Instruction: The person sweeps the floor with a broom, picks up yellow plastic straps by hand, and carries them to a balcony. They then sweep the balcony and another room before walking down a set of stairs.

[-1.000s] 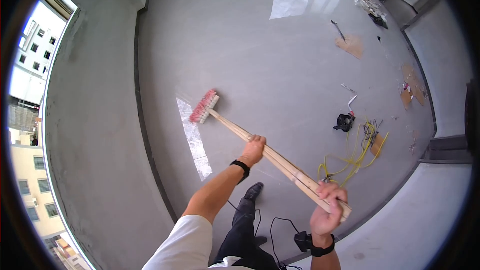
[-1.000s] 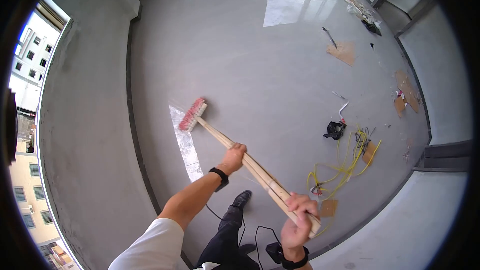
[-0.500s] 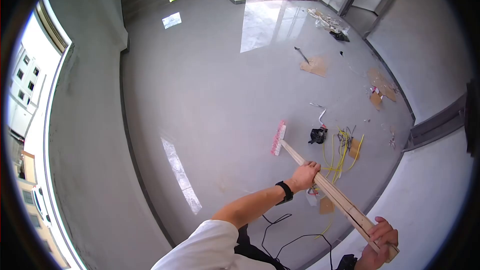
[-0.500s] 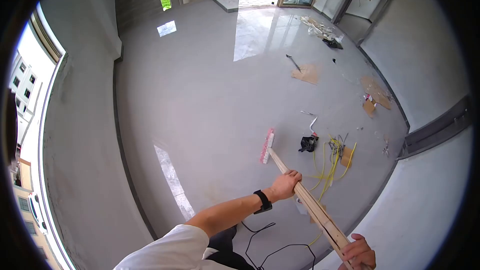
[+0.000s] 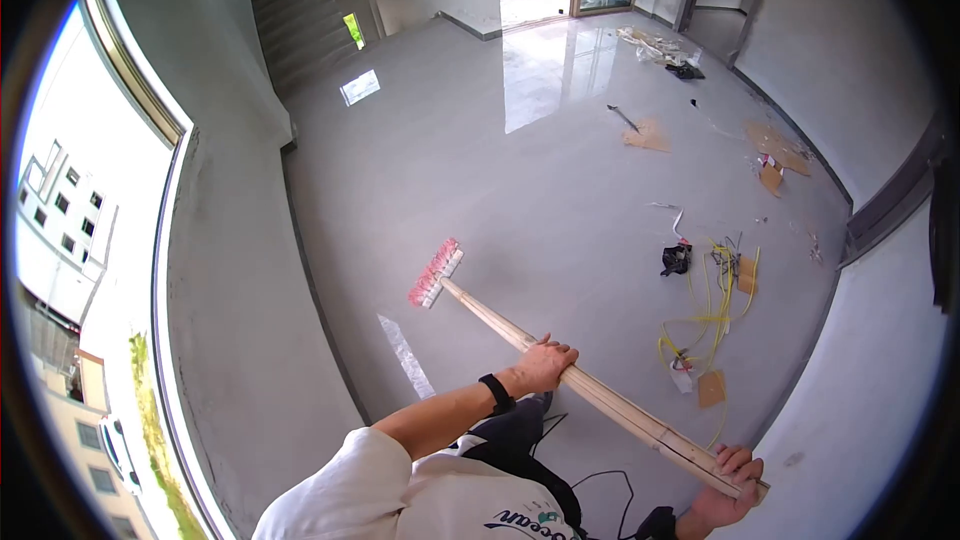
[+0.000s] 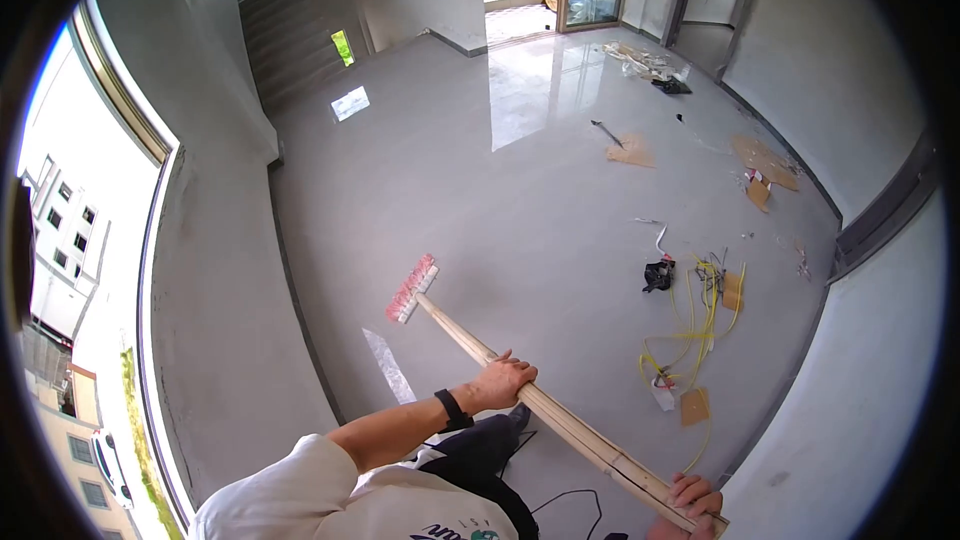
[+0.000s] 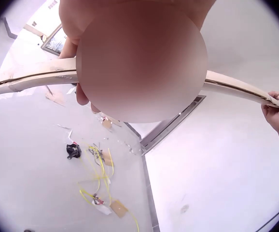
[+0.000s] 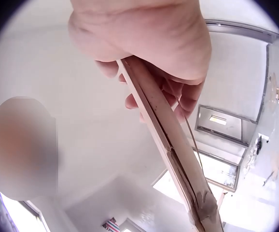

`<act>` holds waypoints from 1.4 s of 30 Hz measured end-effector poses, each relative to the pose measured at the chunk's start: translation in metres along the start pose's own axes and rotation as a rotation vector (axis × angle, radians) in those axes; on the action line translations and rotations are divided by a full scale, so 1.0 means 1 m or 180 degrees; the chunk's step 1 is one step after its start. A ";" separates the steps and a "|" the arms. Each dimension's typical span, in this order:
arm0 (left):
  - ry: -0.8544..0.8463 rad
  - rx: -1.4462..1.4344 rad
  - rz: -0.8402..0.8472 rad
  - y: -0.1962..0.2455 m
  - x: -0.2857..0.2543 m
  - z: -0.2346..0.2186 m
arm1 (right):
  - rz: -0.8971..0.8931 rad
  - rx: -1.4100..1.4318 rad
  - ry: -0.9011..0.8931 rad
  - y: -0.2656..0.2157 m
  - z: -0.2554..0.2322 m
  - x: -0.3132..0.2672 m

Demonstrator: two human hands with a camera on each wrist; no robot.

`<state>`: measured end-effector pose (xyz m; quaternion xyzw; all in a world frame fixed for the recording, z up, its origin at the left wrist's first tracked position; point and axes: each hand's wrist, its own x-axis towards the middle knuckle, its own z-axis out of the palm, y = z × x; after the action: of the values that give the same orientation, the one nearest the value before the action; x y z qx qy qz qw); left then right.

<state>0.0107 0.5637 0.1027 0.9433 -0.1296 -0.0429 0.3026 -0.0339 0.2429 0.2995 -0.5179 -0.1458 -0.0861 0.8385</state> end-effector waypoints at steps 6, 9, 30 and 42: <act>0.0010 0.0466 -0.0469 -0.080 -0.029 -0.033 | 0.0464 0.0410 -0.0413 0.069 0.035 0.006; 0.0050 0.0383 -0.0701 -0.138 -0.030 -0.069 | 0.0609 0.0779 -0.0447 0.122 0.081 0.041; 0.1452 -0.0362 -0.2022 -0.708 -0.030 -0.217 | 0.1340 -0.0126 -0.1038 0.563 0.613 0.226; 0.1060 -0.1759 -0.0448 -0.562 0.191 -0.326 | 0.0239 -0.1620 -0.1650 0.387 0.676 0.355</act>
<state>0.3694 1.1345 0.0407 0.8262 0.0036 0.0575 0.5604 0.3102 1.0230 0.3763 -0.7196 -0.3082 0.0454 0.6206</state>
